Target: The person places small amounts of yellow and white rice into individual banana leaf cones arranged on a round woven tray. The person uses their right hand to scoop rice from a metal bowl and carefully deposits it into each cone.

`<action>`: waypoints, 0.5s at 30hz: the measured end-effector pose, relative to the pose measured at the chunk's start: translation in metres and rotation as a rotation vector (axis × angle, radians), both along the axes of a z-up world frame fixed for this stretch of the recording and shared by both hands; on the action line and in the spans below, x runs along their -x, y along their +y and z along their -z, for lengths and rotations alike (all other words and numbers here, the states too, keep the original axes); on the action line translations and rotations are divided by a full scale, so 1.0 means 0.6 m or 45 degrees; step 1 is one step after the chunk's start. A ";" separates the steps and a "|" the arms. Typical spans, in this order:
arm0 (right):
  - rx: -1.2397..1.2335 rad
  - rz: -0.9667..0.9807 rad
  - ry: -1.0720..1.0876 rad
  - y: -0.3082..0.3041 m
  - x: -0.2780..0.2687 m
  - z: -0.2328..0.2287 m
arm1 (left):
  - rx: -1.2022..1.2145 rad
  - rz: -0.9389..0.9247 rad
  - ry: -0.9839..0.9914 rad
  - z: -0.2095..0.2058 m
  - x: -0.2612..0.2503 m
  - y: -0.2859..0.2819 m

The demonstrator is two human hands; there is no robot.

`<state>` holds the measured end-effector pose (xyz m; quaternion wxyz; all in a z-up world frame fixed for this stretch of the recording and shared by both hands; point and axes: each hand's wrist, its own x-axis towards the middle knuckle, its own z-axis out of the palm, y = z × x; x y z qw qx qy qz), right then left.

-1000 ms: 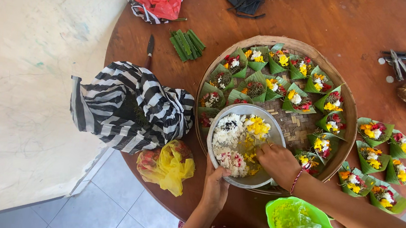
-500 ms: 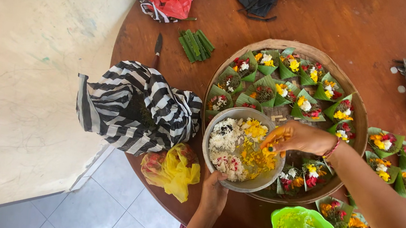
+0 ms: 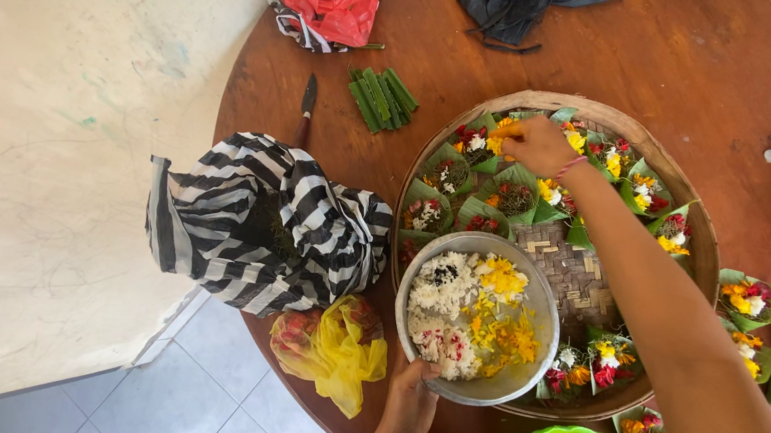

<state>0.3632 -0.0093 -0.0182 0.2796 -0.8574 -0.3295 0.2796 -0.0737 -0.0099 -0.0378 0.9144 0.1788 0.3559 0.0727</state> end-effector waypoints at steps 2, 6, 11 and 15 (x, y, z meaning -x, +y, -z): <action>0.102 -0.125 -0.340 0.021 -0.006 0.043 | 0.001 0.014 -0.010 -0.002 0.002 0.002; 0.156 -0.246 -0.696 0.037 -0.002 0.083 | -0.009 -0.001 -0.045 -0.003 0.006 0.002; -0.007 -0.125 -0.471 0.032 0.010 0.029 | 0.014 -0.013 -0.073 -0.014 0.008 -0.002; -0.128 0.245 0.282 -0.018 0.047 -0.072 | 0.059 0.037 -0.016 -0.031 0.006 -0.012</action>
